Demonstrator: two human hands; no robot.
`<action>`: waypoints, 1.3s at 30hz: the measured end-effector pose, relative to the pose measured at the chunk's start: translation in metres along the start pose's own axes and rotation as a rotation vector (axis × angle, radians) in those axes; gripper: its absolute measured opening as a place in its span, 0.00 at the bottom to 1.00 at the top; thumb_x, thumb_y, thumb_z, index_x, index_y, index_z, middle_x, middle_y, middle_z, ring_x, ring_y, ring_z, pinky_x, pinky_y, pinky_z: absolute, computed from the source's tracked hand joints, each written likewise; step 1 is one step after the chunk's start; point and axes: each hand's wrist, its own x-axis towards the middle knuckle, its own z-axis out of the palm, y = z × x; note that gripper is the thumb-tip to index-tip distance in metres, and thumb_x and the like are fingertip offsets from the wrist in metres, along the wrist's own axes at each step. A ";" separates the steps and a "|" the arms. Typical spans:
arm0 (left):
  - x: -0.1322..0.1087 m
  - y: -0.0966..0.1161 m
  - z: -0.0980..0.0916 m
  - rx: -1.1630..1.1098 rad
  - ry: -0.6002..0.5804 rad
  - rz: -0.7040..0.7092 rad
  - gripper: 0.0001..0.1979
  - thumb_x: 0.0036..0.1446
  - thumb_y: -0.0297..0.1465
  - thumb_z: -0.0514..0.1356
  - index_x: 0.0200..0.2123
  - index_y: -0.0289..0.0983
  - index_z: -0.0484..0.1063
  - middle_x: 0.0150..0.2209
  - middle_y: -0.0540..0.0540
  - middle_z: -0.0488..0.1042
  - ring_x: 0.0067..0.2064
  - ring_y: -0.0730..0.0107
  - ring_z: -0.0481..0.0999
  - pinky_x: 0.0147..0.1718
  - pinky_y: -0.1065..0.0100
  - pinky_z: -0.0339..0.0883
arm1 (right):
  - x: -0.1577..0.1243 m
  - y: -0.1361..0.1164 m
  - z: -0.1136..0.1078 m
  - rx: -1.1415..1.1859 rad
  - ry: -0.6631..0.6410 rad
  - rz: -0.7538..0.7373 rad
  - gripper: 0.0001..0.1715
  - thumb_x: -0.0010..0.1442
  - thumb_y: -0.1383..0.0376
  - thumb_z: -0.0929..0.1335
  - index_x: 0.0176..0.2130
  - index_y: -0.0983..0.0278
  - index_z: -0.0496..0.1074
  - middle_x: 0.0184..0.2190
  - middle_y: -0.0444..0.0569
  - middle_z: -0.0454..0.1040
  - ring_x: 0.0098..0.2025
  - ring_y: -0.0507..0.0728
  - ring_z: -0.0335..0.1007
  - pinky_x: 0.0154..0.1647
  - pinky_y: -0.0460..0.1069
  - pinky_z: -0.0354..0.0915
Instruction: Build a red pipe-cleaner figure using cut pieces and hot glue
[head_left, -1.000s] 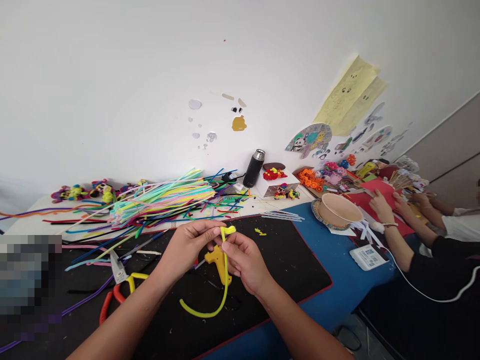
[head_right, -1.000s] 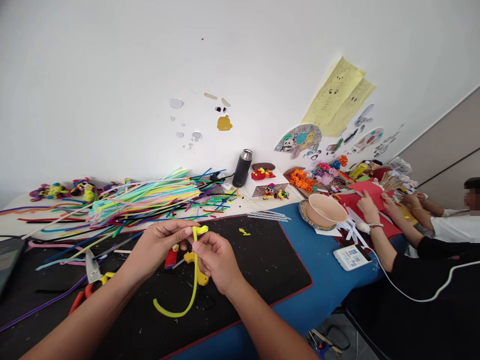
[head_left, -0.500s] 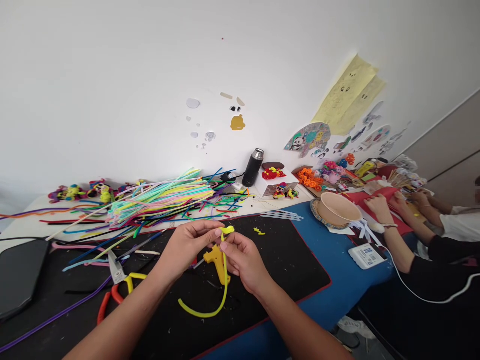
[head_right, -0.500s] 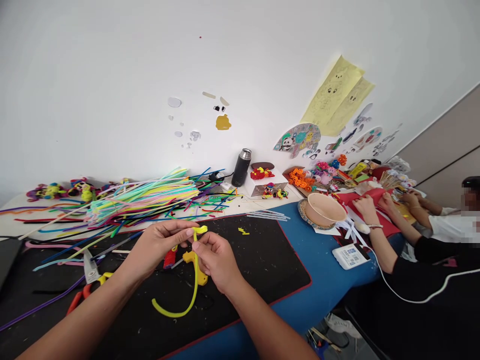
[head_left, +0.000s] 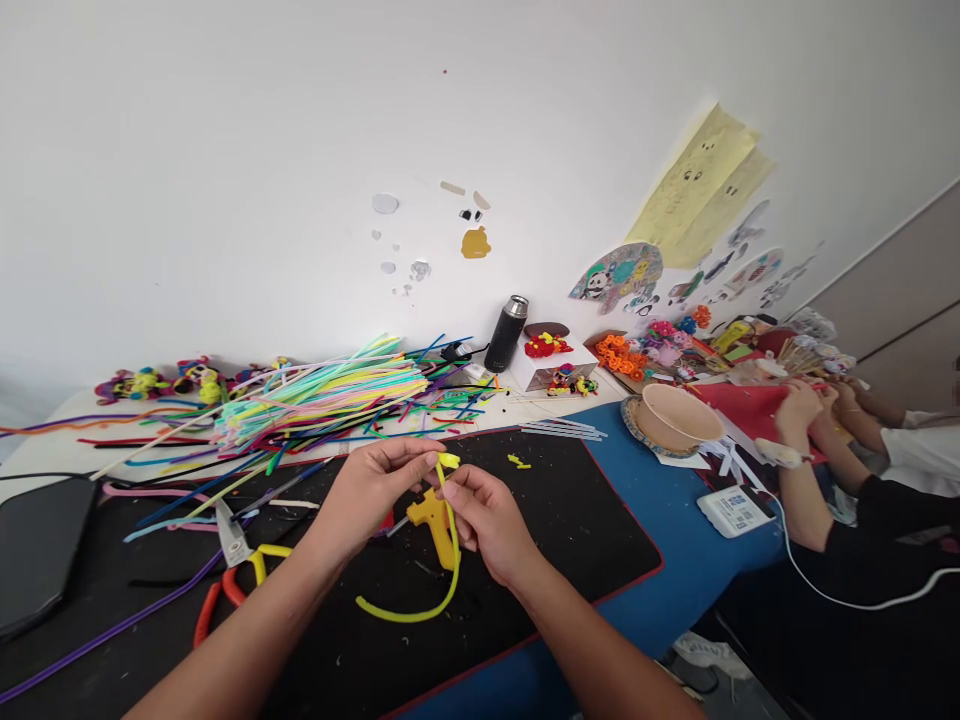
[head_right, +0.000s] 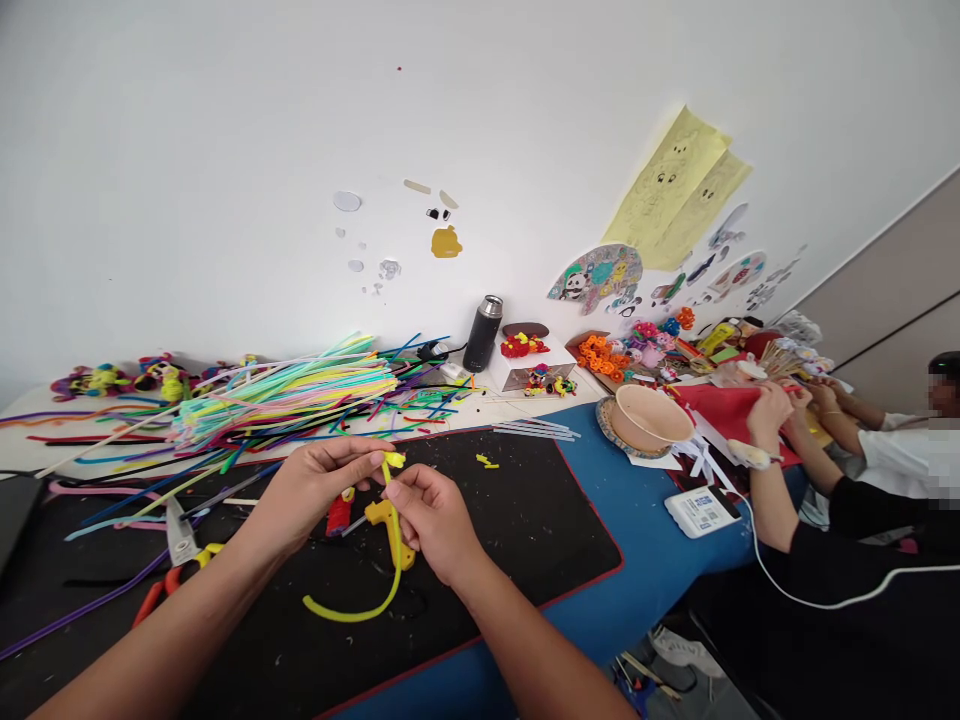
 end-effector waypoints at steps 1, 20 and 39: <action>0.000 0.000 -0.001 0.005 0.011 0.005 0.24 0.46 0.52 0.75 0.37 0.38 0.87 0.30 0.42 0.85 0.32 0.60 0.82 0.32 0.65 0.75 | 0.000 0.000 -0.001 -0.011 0.010 -0.003 0.27 0.59 0.43 0.77 0.34 0.63 0.71 0.13 0.33 0.61 0.15 0.45 0.45 0.16 0.43 0.44; 0.002 -0.006 0.002 0.035 -0.031 -0.053 0.29 0.42 0.55 0.76 0.38 0.37 0.85 0.34 0.42 0.86 0.33 0.59 0.82 0.38 0.63 0.76 | 0.006 0.000 -0.006 -0.123 0.143 -0.177 0.26 0.59 0.46 0.78 0.44 0.61 0.73 0.19 0.32 0.59 0.18 0.47 0.49 0.17 0.43 0.47; -0.001 -0.003 0.006 0.005 -0.188 -0.073 0.31 0.46 0.57 0.74 0.43 0.38 0.80 0.35 0.42 0.86 0.38 0.55 0.85 0.43 0.59 0.78 | 0.006 -0.011 -0.007 -0.112 0.200 -0.163 0.27 0.59 0.42 0.76 0.36 0.62 0.74 0.14 0.32 0.57 0.16 0.47 0.46 0.16 0.44 0.45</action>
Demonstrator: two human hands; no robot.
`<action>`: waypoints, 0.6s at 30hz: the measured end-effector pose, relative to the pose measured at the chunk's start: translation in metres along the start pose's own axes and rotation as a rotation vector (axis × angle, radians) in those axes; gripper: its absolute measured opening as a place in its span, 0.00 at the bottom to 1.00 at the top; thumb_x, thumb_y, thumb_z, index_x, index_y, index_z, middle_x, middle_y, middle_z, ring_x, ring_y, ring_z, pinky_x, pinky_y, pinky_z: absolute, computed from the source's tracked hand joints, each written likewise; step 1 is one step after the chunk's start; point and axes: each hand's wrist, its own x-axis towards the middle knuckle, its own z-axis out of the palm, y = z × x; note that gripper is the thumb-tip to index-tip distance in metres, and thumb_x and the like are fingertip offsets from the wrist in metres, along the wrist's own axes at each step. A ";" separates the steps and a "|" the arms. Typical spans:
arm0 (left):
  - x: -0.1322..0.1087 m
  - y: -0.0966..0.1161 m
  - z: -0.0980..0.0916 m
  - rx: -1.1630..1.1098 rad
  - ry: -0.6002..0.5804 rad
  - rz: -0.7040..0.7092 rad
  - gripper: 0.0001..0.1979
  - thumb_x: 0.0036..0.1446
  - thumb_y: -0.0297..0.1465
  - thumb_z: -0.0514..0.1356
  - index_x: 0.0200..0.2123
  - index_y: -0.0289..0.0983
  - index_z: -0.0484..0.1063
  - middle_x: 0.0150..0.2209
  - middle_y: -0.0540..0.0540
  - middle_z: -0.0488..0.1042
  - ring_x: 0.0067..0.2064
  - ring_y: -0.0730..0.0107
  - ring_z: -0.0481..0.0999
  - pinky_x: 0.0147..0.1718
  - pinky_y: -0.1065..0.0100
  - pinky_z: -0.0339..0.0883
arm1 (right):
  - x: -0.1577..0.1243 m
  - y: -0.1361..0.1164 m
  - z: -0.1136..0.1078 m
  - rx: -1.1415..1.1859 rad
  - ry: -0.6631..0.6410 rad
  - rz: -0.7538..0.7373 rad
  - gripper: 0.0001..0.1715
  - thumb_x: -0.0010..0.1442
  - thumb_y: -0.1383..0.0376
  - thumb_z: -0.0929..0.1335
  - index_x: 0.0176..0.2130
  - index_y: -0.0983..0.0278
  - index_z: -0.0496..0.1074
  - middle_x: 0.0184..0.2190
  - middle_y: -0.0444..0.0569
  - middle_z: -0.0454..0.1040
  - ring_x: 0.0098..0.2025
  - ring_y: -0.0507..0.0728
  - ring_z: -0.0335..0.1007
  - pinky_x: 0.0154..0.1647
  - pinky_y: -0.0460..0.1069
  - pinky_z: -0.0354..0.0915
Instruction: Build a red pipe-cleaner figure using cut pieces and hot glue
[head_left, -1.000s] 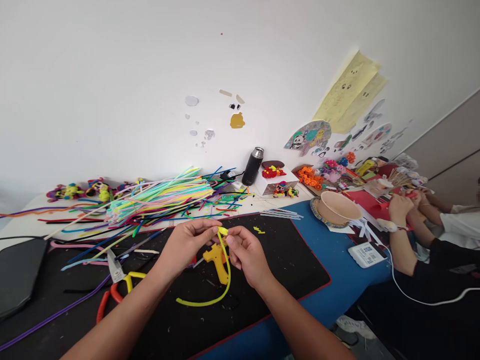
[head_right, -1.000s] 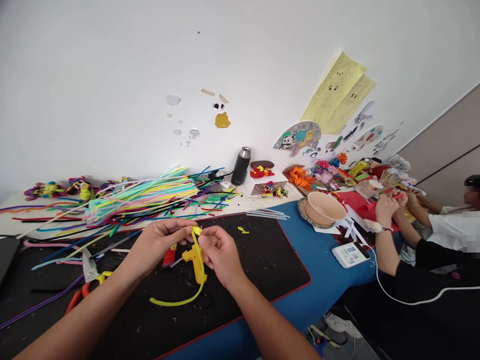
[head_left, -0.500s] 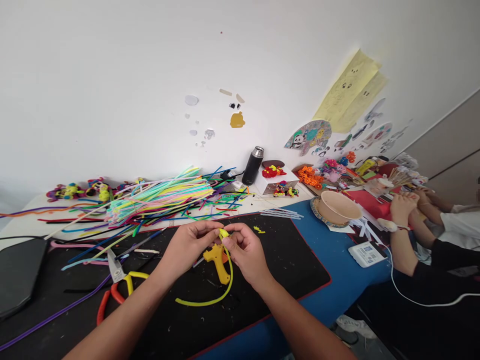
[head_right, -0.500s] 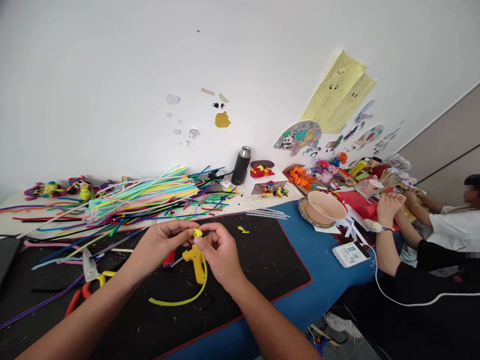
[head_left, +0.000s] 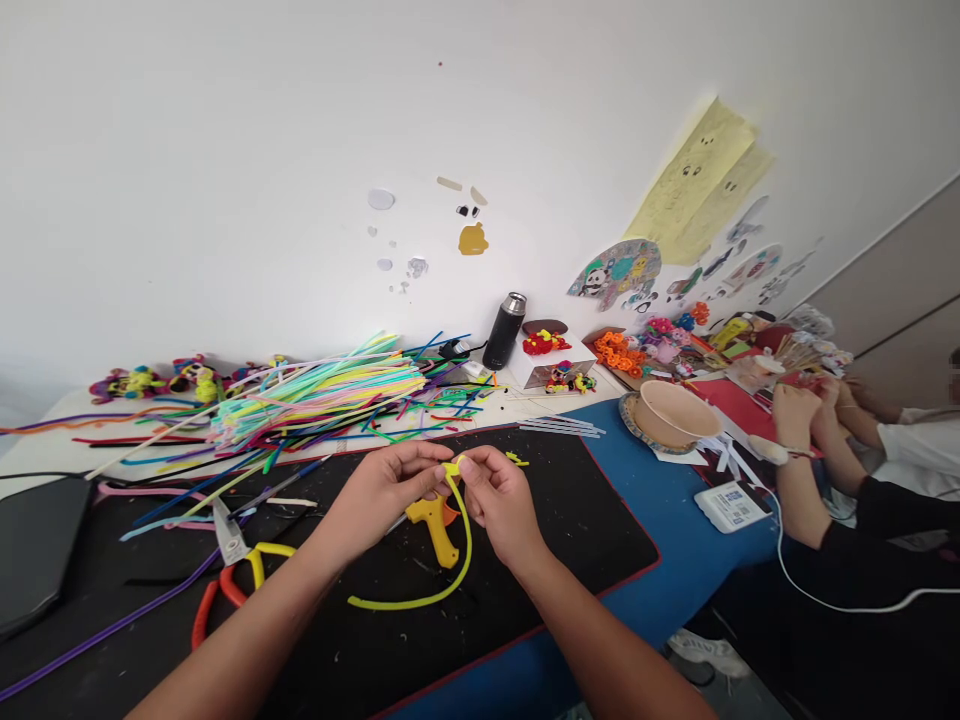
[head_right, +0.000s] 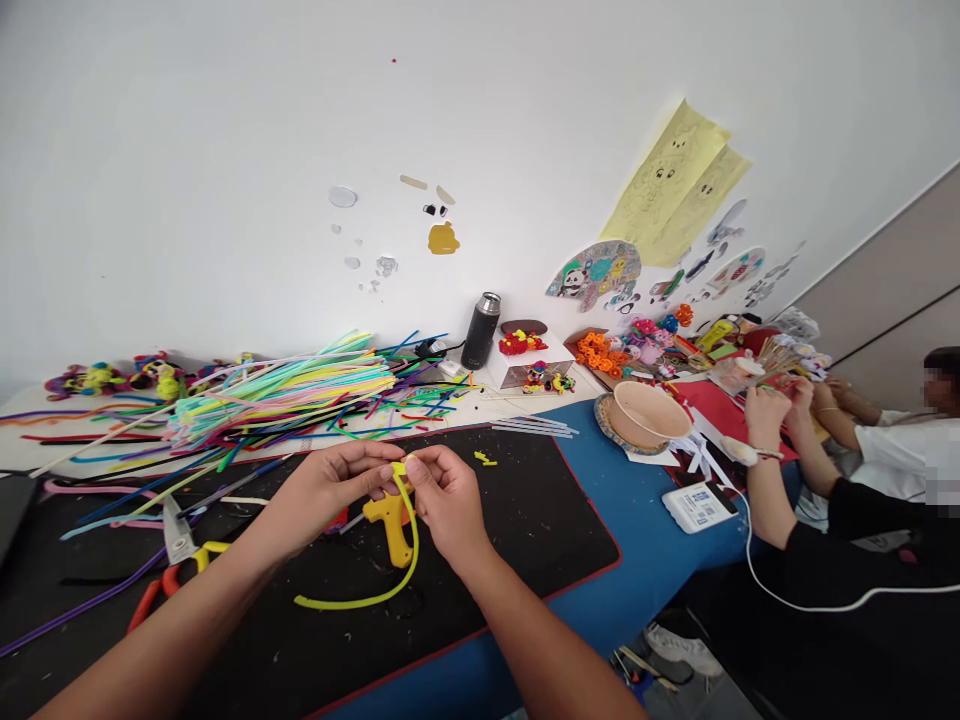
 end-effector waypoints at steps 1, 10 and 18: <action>0.001 -0.001 0.000 -0.013 -0.007 -0.014 0.31 0.46 0.57 0.74 0.42 0.38 0.81 0.35 0.41 0.86 0.38 0.55 0.85 0.43 0.59 0.77 | 0.000 0.000 0.000 0.000 -0.003 0.001 0.27 0.59 0.42 0.76 0.35 0.62 0.74 0.14 0.32 0.57 0.16 0.47 0.46 0.16 0.44 0.45; 0.001 0.001 -0.001 -0.180 0.076 -0.046 0.25 0.41 0.48 0.80 0.35 0.37 0.82 0.31 0.44 0.84 0.32 0.66 0.80 0.38 0.67 0.74 | -0.001 0.005 -0.001 0.059 -0.026 0.038 0.28 0.59 0.41 0.76 0.40 0.62 0.74 0.15 0.33 0.60 0.16 0.47 0.48 0.15 0.42 0.47; 0.003 -0.003 -0.001 -0.221 0.140 -0.012 0.20 0.41 0.42 0.80 0.34 0.37 0.83 0.30 0.47 0.82 0.32 0.67 0.78 0.38 0.67 0.73 | -0.002 0.003 0.004 0.064 -0.055 0.048 0.29 0.55 0.42 0.79 0.38 0.61 0.73 0.17 0.33 0.62 0.16 0.46 0.48 0.15 0.43 0.47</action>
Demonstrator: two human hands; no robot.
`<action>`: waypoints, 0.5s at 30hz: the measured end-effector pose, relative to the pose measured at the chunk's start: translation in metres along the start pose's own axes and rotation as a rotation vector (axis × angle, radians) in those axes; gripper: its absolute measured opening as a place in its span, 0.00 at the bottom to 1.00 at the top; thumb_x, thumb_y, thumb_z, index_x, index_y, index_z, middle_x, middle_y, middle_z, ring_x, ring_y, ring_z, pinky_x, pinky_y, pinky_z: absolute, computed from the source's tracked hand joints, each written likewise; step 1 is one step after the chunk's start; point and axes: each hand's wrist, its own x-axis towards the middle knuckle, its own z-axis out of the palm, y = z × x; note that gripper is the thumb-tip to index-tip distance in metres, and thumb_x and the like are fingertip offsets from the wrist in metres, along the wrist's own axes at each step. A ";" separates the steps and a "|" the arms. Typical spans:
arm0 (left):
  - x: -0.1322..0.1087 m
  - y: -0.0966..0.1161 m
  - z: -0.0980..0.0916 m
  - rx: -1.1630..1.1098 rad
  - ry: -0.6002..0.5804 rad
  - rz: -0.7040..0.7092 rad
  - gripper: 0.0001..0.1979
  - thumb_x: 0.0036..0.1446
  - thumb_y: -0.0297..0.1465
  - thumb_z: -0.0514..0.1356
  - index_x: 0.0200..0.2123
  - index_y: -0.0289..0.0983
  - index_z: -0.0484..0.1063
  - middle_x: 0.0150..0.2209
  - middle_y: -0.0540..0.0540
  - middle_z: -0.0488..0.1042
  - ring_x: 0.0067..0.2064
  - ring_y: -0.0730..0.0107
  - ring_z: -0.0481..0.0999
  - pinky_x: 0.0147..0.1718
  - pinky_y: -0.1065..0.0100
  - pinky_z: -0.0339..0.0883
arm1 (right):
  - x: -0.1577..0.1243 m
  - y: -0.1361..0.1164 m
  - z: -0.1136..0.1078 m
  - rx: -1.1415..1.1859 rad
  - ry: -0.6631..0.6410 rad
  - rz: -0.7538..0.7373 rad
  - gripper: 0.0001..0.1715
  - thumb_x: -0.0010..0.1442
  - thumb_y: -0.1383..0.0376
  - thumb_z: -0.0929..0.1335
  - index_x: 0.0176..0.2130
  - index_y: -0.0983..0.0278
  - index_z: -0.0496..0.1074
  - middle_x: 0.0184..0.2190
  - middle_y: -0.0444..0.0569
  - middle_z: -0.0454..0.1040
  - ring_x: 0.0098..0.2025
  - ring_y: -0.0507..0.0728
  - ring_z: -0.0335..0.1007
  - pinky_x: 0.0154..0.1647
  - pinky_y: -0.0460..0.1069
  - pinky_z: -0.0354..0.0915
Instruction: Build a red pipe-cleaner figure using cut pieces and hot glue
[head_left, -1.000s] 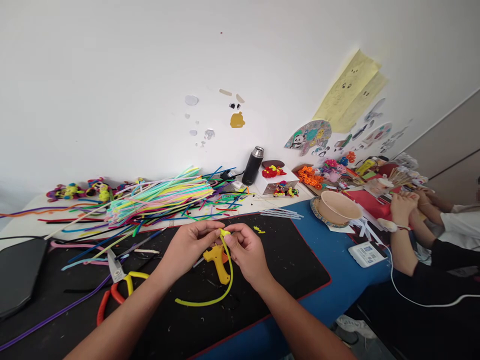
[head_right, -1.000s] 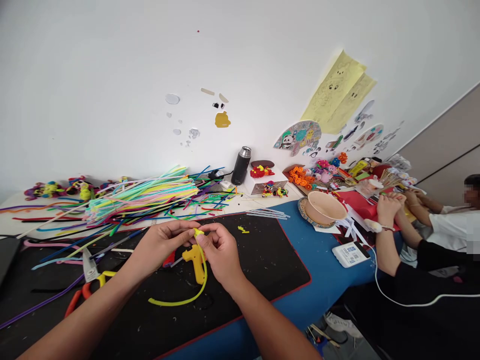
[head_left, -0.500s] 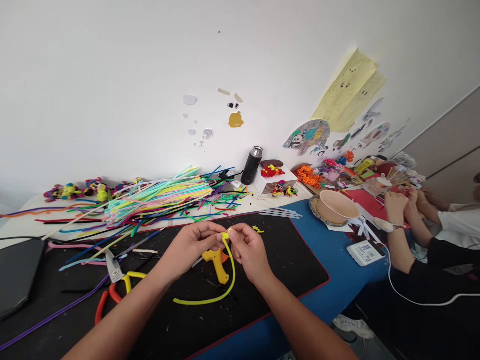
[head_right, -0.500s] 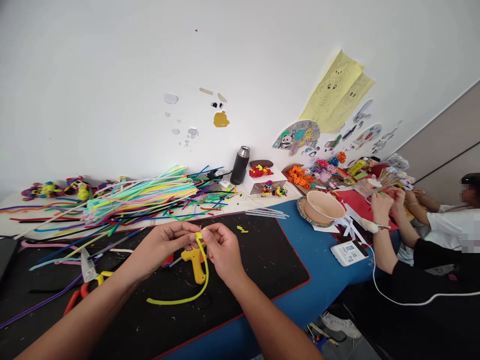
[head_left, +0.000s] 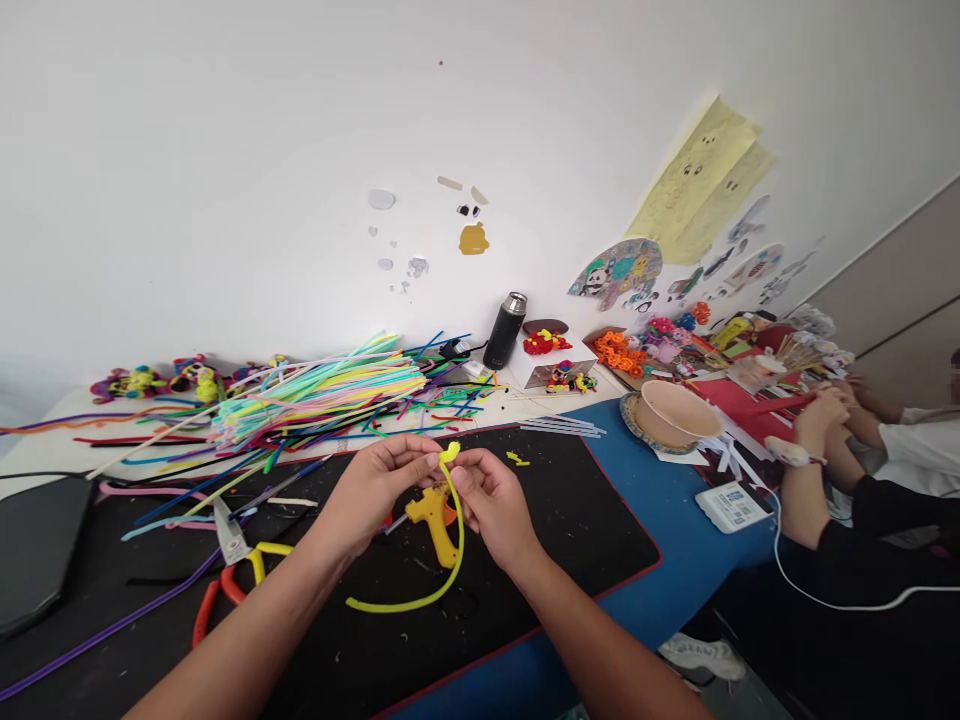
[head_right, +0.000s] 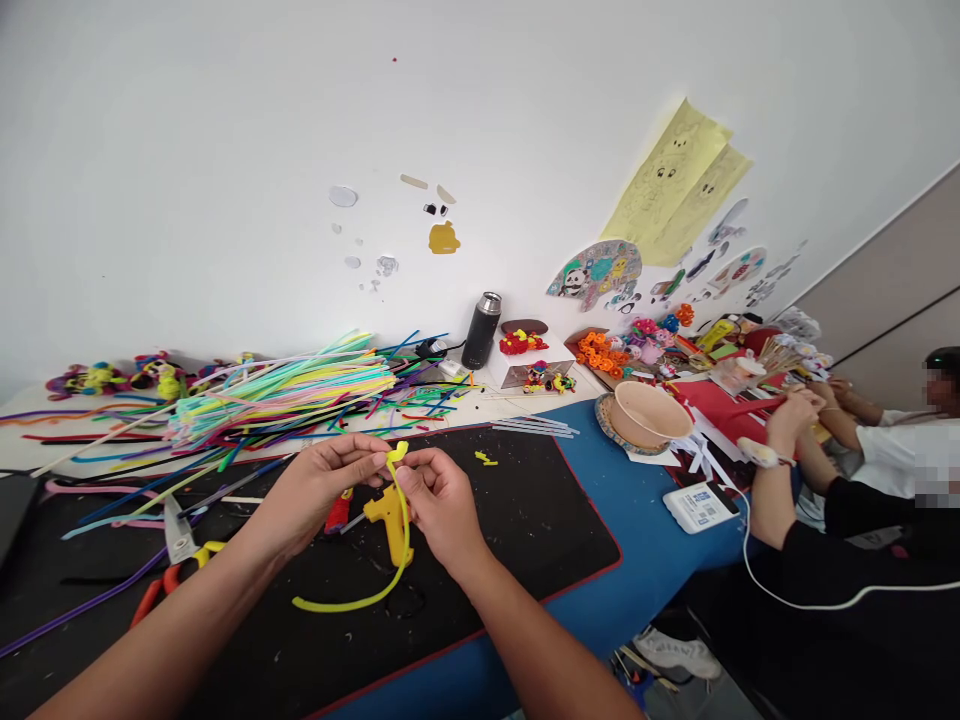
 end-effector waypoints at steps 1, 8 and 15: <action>0.000 -0.001 0.001 0.003 -0.002 -0.003 0.20 0.41 0.42 0.80 0.34 0.37 0.83 0.30 0.47 0.83 0.32 0.67 0.78 0.38 0.67 0.73 | 0.000 0.000 0.001 0.001 0.007 0.000 0.29 0.55 0.42 0.79 0.38 0.61 0.72 0.17 0.33 0.62 0.16 0.46 0.48 0.15 0.43 0.47; -0.001 -0.007 0.005 0.012 -0.064 -0.020 0.21 0.43 0.45 0.79 0.35 0.37 0.83 0.30 0.46 0.82 0.34 0.66 0.78 0.39 0.66 0.72 | 0.001 0.001 0.000 -0.012 0.061 0.015 0.30 0.56 0.41 0.78 0.37 0.62 0.73 0.15 0.33 0.59 0.16 0.46 0.46 0.15 0.43 0.45; 0.000 -0.012 0.003 0.115 -0.072 0.019 0.20 0.46 0.46 0.78 0.35 0.38 0.82 0.32 0.48 0.81 0.35 0.66 0.77 0.38 0.67 0.69 | 0.001 -0.001 0.000 -0.008 0.066 0.021 0.30 0.55 0.41 0.78 0.34 0.62 0.72 0.14 0.32 0.56 0.16 0.46 0.44 0.15 0.43 0.44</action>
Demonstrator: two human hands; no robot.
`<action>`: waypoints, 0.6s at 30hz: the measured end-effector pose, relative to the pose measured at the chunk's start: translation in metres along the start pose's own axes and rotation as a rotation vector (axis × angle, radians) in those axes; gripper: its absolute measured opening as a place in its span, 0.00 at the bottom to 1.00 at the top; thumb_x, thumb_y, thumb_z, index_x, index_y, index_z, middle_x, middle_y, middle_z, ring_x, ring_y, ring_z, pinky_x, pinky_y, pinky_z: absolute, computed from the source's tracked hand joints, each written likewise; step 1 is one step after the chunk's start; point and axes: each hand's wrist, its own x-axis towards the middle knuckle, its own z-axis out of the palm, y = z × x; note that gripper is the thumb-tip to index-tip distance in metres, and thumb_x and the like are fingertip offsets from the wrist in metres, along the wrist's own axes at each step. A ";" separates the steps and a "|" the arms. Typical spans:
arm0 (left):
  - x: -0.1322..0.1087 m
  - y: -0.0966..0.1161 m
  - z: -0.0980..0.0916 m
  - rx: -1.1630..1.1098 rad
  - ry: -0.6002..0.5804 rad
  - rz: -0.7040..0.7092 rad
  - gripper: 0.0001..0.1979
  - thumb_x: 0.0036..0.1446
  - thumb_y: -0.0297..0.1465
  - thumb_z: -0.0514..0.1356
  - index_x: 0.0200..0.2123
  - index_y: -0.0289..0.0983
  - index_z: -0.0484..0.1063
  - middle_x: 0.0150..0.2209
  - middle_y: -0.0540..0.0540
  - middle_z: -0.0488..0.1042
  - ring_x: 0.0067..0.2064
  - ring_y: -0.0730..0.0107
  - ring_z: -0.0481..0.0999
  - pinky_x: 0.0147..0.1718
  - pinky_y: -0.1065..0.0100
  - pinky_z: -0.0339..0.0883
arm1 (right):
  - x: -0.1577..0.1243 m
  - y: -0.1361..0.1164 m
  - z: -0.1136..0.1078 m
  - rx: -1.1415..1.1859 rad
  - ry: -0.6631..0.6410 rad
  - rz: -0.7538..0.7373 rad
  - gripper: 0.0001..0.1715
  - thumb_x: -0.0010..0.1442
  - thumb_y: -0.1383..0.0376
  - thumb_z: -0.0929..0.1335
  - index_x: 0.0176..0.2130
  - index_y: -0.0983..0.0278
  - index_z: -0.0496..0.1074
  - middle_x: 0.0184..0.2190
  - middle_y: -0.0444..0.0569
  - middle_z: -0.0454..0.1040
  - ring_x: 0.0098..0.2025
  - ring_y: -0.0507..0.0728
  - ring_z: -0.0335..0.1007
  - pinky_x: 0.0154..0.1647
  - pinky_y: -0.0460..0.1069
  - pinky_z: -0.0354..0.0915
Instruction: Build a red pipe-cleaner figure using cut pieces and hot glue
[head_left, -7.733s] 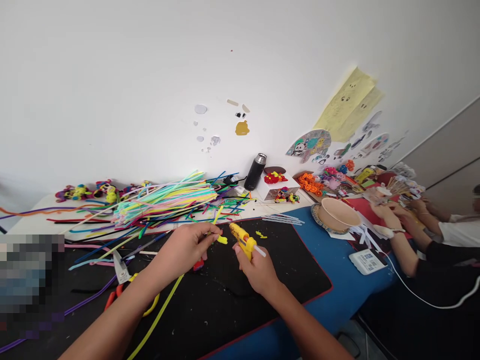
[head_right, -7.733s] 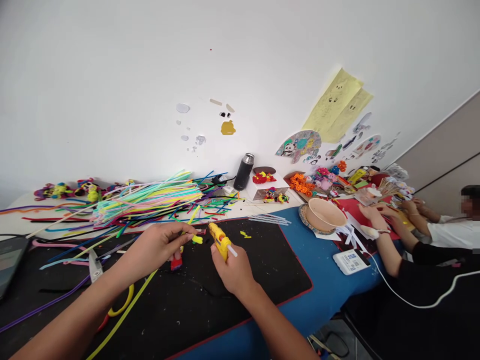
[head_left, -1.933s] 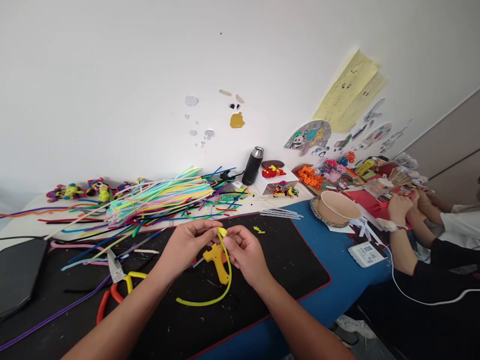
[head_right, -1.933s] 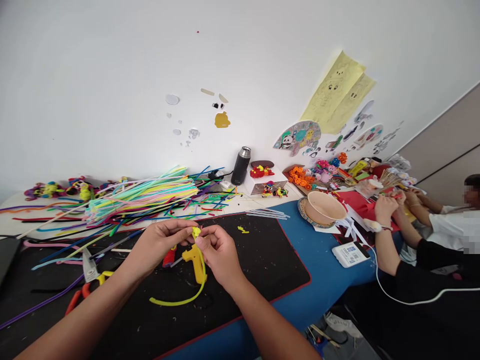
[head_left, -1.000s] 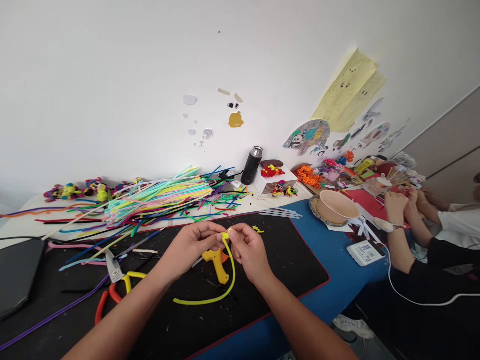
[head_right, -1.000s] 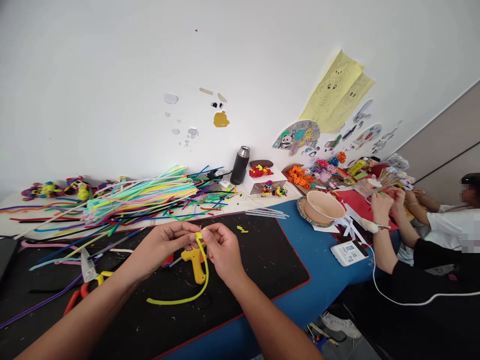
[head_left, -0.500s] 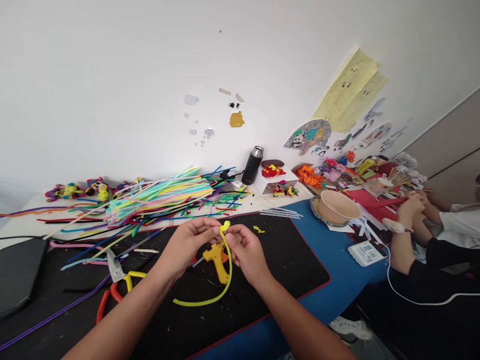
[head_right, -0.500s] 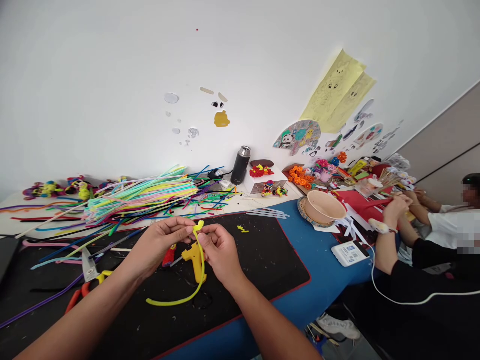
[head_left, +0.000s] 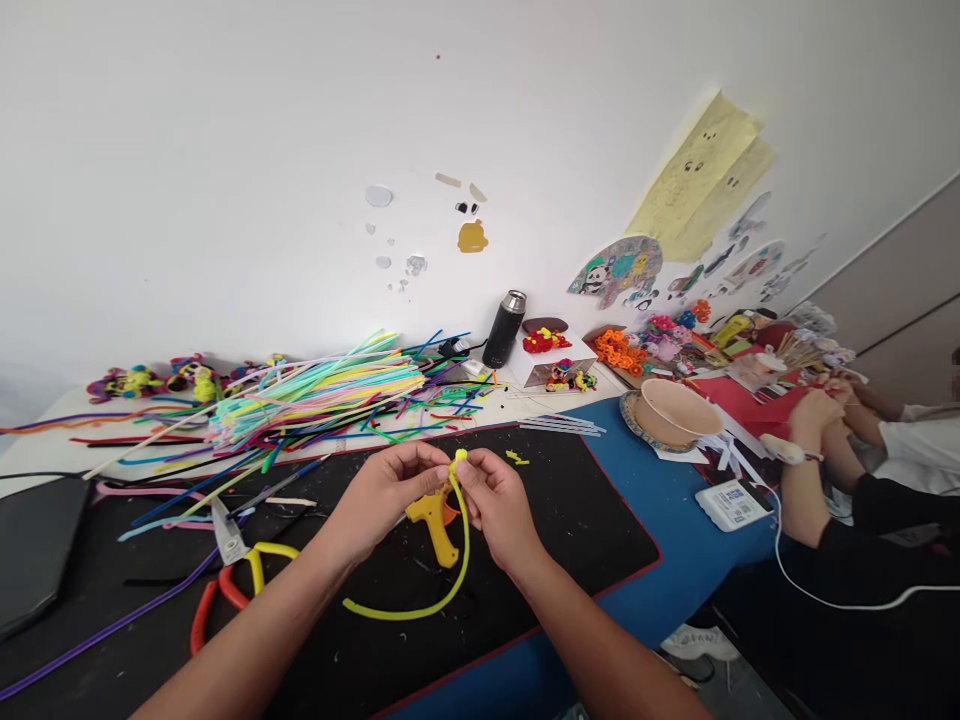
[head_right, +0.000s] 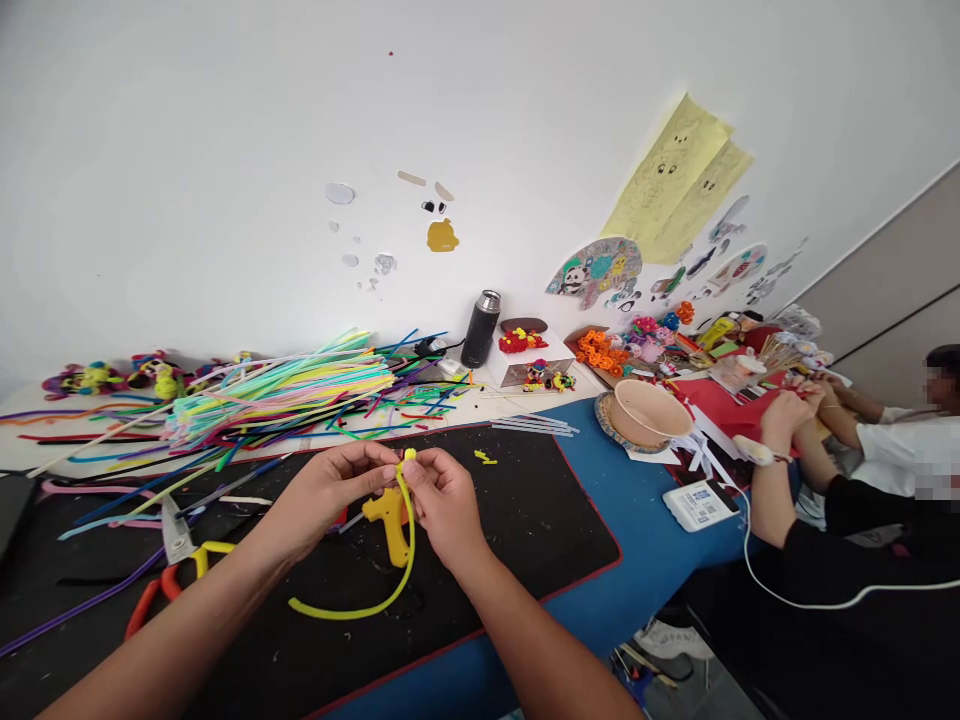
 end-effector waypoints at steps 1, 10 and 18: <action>0.000 0.000 0.000 0.002 -0.001 0.006 0.20 0.46 0.46 0.77 0.35 0.38 0.82 0.32 0.48 0.81 0.35 0.66 0.77 0.38 0.67 0.69 | 0.000 0.000 0.000 -0.003 0.001 -0.001 0.30 0.55 0.41 0.78 0.34 0.62 0.72 0.14 0.32 0.56 0.16 0.46 0.44 0.15 0.43 0.44; 0.003 -0.006 -0.001 -0.032 0.071 0.038 0.18 0.47 0.44 0.78 0.34 0.38 0.82 0.30 0.48 0.79 0.34 0.68 0.75 0.38 0.67 0.68 | -0.002 0.008 -0.003 -0.007 -0.033 0.038 0.32 0.56 0.38 0.76 0.38 0.62 0.73 0.15 0.33 0.60 0.16 0.46 0.48 0.15 0.42 0.48; 0.004 -0.005 -0.002 -0.086 0.143 0.045 0.17 0.45 0.43 0.78 0.32 0.38 0.83 0.30 0.48 0.79 0.32 0.68 0.73 0.37 0.67 0.68 | -0.003 0.012 -0.001 -0.064 -0.127 0.037 0.32 0.55 0.38 0.77 0.34 0.62 0.72 0.17 0.34 0.60 0.16 0.46 0.49 0.15 0.43 0.47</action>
